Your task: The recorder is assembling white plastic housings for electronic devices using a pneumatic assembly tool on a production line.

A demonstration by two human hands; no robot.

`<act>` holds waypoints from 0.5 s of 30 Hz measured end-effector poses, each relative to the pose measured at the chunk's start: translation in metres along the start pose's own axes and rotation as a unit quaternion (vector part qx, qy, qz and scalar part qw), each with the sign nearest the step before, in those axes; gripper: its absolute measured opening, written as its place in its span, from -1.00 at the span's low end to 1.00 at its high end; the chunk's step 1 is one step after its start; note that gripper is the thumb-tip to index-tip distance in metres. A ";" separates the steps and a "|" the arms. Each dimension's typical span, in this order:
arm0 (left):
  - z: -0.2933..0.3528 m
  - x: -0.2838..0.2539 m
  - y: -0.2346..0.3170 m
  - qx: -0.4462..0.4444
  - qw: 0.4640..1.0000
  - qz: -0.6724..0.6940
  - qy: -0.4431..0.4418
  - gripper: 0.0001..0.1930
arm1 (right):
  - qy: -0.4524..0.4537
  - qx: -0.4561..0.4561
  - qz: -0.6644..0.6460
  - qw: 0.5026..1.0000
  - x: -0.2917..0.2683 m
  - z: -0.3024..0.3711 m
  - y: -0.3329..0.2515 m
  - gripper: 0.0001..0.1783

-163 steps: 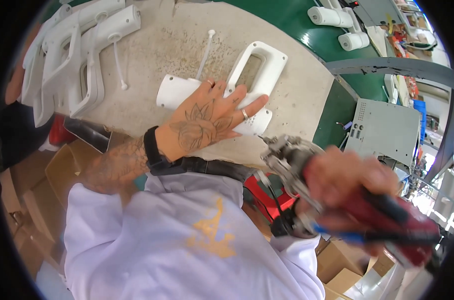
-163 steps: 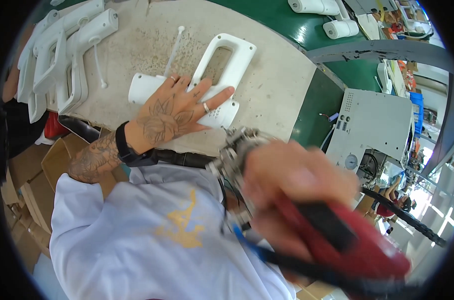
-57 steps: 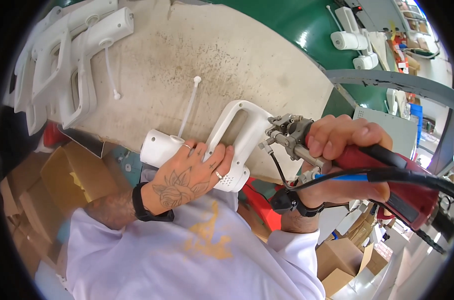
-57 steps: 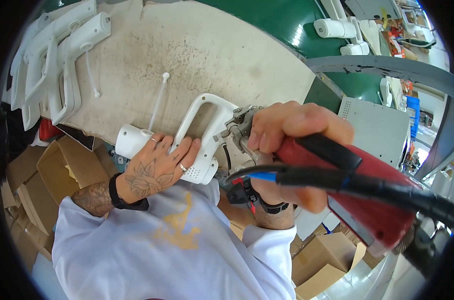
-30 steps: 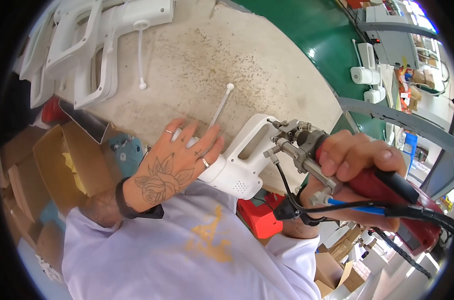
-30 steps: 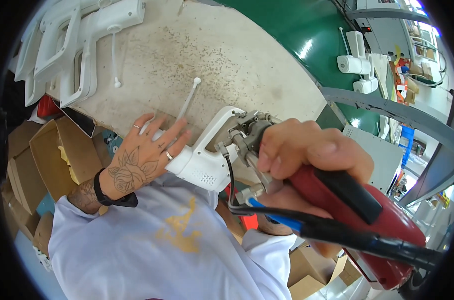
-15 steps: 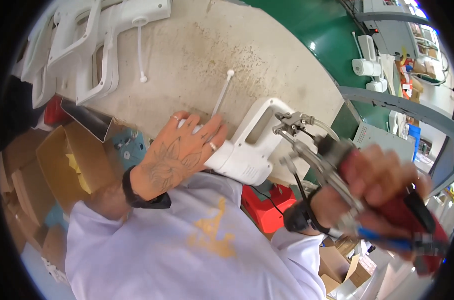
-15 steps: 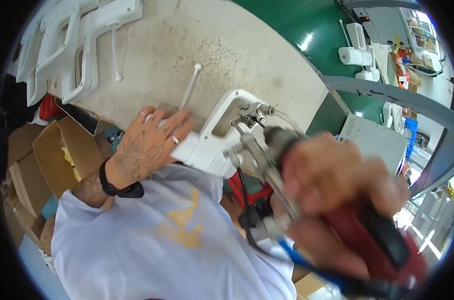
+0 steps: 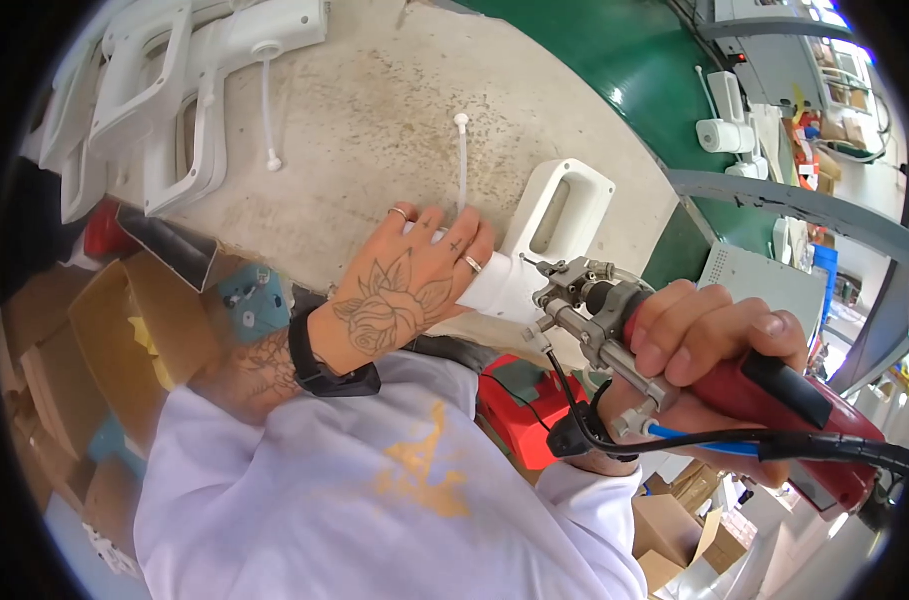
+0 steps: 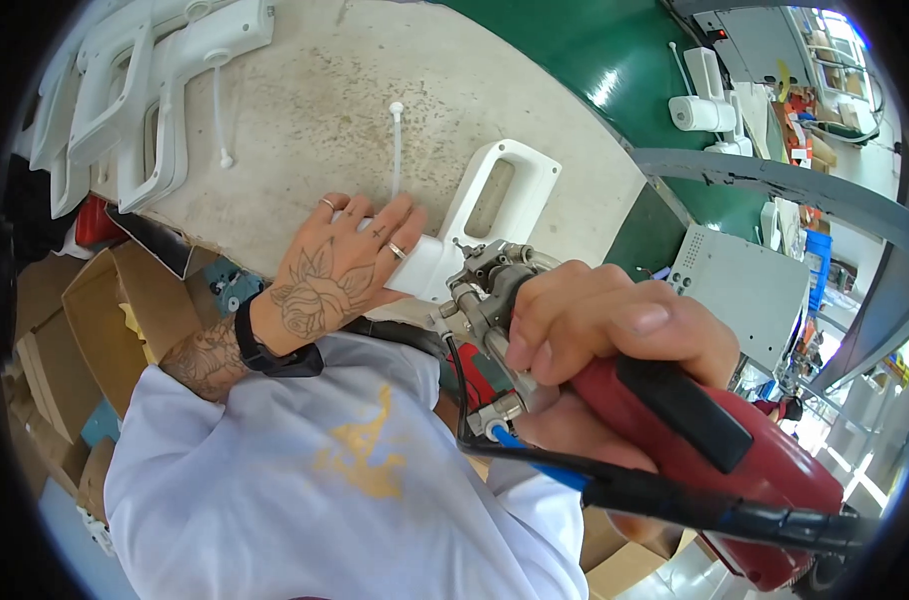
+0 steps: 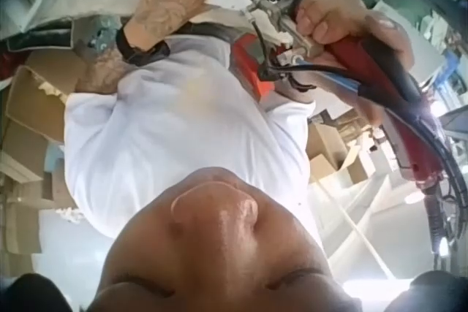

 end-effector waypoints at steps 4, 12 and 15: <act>0.000 0.001 -0.001 -0.003 1.000 0.005 0.012 -0.26 | -0.011 0.019 -0.039 0.999 -0.002 -0.002 0.013 -0.09; -0.004 -0.003 0.001 0.009 1.000 -0.009 -0.010 -0.24 | 0.165 0.041 -0.069 0.983 0.020 0.004 0.025 -0.36; -0.001 -0.001 0.000 0.009 1.000 -0.013 0.002 -0.25 | 0.136 0.025 -0.075 0.988 0.002 0.005 0.020 -0.44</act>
Point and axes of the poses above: each hand's wrist, its own z-axis away from the middle knuckle, its own x-axis out of the palm, y = z × x, the point moved 2 cm from there along -z, towards the middle knuckle, and after that the axes turned 12 degrees about x, right-handed, at the moved point
